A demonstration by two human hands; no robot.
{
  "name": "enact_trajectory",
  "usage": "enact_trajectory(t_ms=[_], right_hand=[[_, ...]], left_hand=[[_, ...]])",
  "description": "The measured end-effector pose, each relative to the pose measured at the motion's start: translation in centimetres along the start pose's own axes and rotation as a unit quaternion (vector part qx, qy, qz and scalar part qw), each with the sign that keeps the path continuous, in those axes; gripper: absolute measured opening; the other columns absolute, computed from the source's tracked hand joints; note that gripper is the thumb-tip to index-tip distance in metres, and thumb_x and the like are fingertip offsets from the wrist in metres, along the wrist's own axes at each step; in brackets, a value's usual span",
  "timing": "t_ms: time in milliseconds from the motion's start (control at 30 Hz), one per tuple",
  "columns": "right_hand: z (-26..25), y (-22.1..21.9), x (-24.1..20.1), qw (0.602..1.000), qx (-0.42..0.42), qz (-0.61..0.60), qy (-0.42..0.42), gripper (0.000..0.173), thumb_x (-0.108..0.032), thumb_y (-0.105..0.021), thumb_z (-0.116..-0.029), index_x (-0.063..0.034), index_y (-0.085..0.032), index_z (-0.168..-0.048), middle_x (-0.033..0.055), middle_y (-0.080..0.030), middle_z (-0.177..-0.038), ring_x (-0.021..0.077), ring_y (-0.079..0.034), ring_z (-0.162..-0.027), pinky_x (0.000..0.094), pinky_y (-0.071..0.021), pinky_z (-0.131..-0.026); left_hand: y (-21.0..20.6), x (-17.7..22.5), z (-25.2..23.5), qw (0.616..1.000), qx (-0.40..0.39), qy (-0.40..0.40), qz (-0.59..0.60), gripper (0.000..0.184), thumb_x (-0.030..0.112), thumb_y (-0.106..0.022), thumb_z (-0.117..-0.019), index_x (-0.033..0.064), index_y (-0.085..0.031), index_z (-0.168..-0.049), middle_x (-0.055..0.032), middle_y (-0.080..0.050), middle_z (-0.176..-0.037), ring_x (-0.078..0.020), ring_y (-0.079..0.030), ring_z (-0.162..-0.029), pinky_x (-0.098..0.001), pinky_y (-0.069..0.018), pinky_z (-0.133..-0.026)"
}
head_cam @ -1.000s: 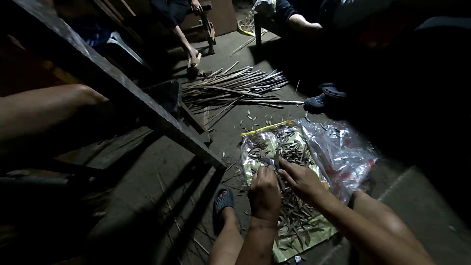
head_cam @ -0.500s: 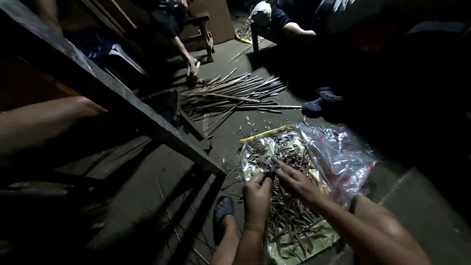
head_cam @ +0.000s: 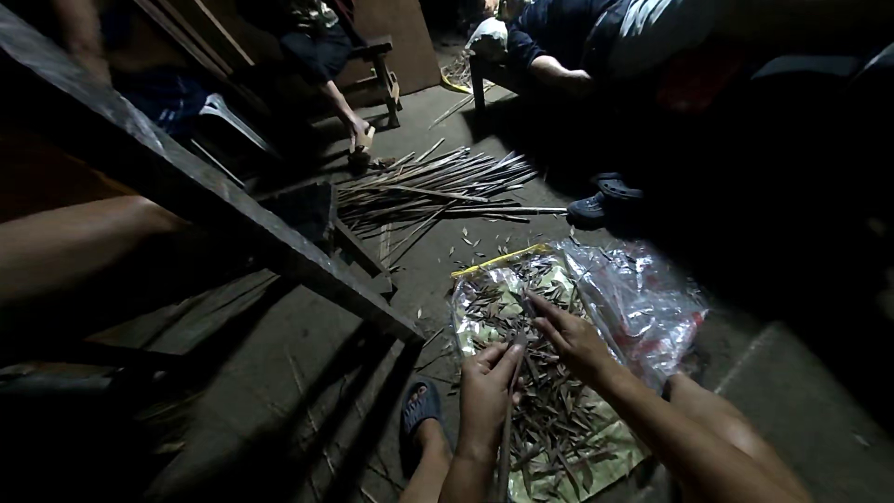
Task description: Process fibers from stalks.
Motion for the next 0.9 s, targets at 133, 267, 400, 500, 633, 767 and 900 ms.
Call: enact_trajectory(t_ms=[133, 267, 400, 500, 633, 767, 900], right_hand=[[-1.4, 1.7, 2.8, 0.994, 0.016, -0.076, -0.072, 0.049, -0.027, -0.039, -0.1101, -0.0067, -0.044, -0.154, 0.0202, -0.066, -0.129, 0.0270, -0.066, -0.104, 0.0472, -0.0498, -0.094], [-1.3, 1.0, 2.5, 0.975, 0.002, -0.200, -0.091, 0.046, -0.021, -0.037, -0.1098, -0.0031, -0.045, -0.151, 0.0071, -0.062, -0.103, 0.0041, -0.048, -0.068, 0.0237, -0.0430, -0.064], [0.0, -1.4, 0.0, 0.971, -0.079, -0.219, -0.048, 0.050, -0.022, -0.040, -0.1081, -0.0030, -0.040, -0.154, 0.0036, -0.060, -0.089, 0.0040, -0.045, -0.065, 0.0242, -0.0423, -0.063], [-0.1, -0.6, 0.3, 0.988, -0.034, -0.145, -0.030, 0.048, -0.025, -0.041, -0.1086, -0.0028, -0.046, -0.152, 0.0111, -0.067, -0.100, 0.0099, -0.055, -0.075, 0.0309, -0.0487, -0.075], [-0.9, 1.9, 2.6, 0.980, 0.034, -0.165, -0.104, 0.046, -0.022, -0.038, -0.1105, -0.0006, -0.046, -0.150, 0.0147, -0.067, -0.118, 0.0133, -0.062, -0.089, 0.0322, -0.0507, -0.083], [0.1, -0.7, 2.2, 0.917, -0.031, -0.354, -0.184, 0.030, -0.023, -0.045, -0.1083, -0.0019, -0.055, -0.126, -0.0042, -0.050, -0.074, 0.0010, -0.042, -0.051, 0.0181, -0.0383, -0.047], [1.7, -3.2, 1.0, 0.879, -0.095, -0.405, -0.235, 0.010, -0.014, -0.061, -0.1013, -0.0052, -0.057, -0.100, -0.0034, -0.054, -0.070, 0.0013, -0.044, -0.050, 0.0169, -0.0380, -0.046]], left_hand=[[0.0, -0.2, 0.3, 1.000, -0.003, 0.006, 0.009, 0.014, 0.004, -0.058, -0.1023, -0.0027, -0.071, -0.099, -0.0006, -0.062, -0.066, -0.0014, -0.052, -0.047, -0.0155, -0.0436, -0.042], [0.3, 0.3, 0.0, 1.000, 0.010, -0.023, -0.012, 0.013, 0.003, -0.060, -0.1012, -0.0024, -0.071, -0.097, 0.0004, -0.062, -0.065, -0.0008, -0.051, -0.045, -0.0154, -0.0436, -0.042], [0.3, 0.5, -0.3, 0.998, 0.013, -0.042, -0.051, 0.012, 0.004, -0.061, -0.1006, -0.0015, -0.071, -0.097, 0.0011, -0.063, -0.067, -0.0003, -0.051, -0.047, -0.0159, -0.0429, -0.043], [0.0, 0.4, -0.1, 0.998, 0.008, -0.043, -0.046, 0.011, 0.004, -0.063, -0.0997, -0.0017, -0.072, -0.097, 0.0007, -0.063, -0.066, -0.0005, -0.051, -0.046, -0.0161, -0.0427, -0.043], [-0.2, 0.2, 0.1, 0.998, -0.002, -0.048, -0.038, 0.011, 0.002, -0.062, -0.0990, -0.0017, -0.073, -0.096, 0.0011, -0.063, -0.066, -0.0001, -0.050, -0.046, -0.0160, -0.0420, -0.042], [0.1, 0.6, -0.4, 0.992, 0.014, -0.089, -0.089, 0.010, 0.005, -0.066, -0.0975, -0.0008, -0.073, -0.096, 0.0012, -0.065, -0.069, 0.0005, -0.050, -0.048, -0.0166, -0.0416, -0.045], [-0.6, 0.6, -0.4, 0.981, 0.017, -0.130, -0.145, 0.010, 0.007, -0.065, -0.0961, 0.0023, -0.074, -0.096, 0.0014, -0.067, -0.077, 0.0006, -0.055, -0.058, -0.0179, -0.0460, -0.055]])
Point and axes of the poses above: each hand's wrist, its own z-axis away from the middle knuckle, its own y-axis out of the back of the hand, x = y × z, the point moved 10 cm from there along -z, towards the middle knuckle
